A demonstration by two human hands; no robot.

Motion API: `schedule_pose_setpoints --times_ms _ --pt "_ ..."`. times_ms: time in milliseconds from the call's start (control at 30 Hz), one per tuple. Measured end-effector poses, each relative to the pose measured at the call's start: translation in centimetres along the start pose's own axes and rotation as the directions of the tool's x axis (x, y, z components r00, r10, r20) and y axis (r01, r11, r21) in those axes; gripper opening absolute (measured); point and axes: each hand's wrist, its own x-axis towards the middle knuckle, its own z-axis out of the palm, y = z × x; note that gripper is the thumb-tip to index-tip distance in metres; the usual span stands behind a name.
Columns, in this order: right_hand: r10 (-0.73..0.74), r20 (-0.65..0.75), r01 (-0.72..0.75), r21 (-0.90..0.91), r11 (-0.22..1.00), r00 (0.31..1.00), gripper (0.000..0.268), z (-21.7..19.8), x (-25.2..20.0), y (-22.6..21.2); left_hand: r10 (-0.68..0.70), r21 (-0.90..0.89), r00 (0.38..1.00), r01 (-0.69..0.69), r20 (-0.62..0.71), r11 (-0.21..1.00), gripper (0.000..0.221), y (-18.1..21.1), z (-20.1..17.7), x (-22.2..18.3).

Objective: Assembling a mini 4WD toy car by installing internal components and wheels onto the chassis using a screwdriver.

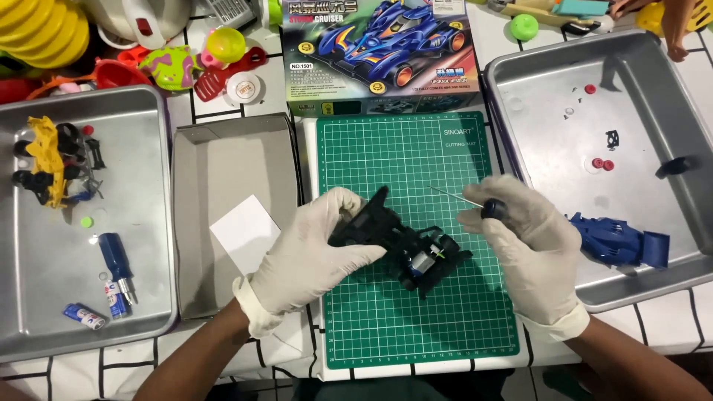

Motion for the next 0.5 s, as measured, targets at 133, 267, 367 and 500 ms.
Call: schedule_pose_setpoints --times_ms 133,267,367,500 --pt "0.027 0.043 -0.025 -0.067 0.997 0.999 0.045 0.0 -0.5 0.5 0.007 -0.298 0.998 -0.024 -0.055 0.954 0.028 -1.7 1.9 0.3" --pt "-0.029 0.091 0.026 0.036 0.999 0.995 0.022 -0.1 -1.2 2.2 -0.032 -0.373 0.970 -0.062 -0.242 0.926 0.014 -4.7 4.4 0.5" --pt "-0.084 0.112 0.081 0.039 0.996 0.990 0.018 -0.1 -1.4 3.7 -0.065 -0.410 0.954 -0.064 -0.293 0.910 0.019 -4.9 5.0 0.1" --pt "-0.129 0.142 0.130 0.002 0.991 0.981 0.019 0.1 -1.5 4.4 -0.185 -0.472 0.923 0.005 -0.336 0.882 0.029 -5.2 5.0 -0.1"
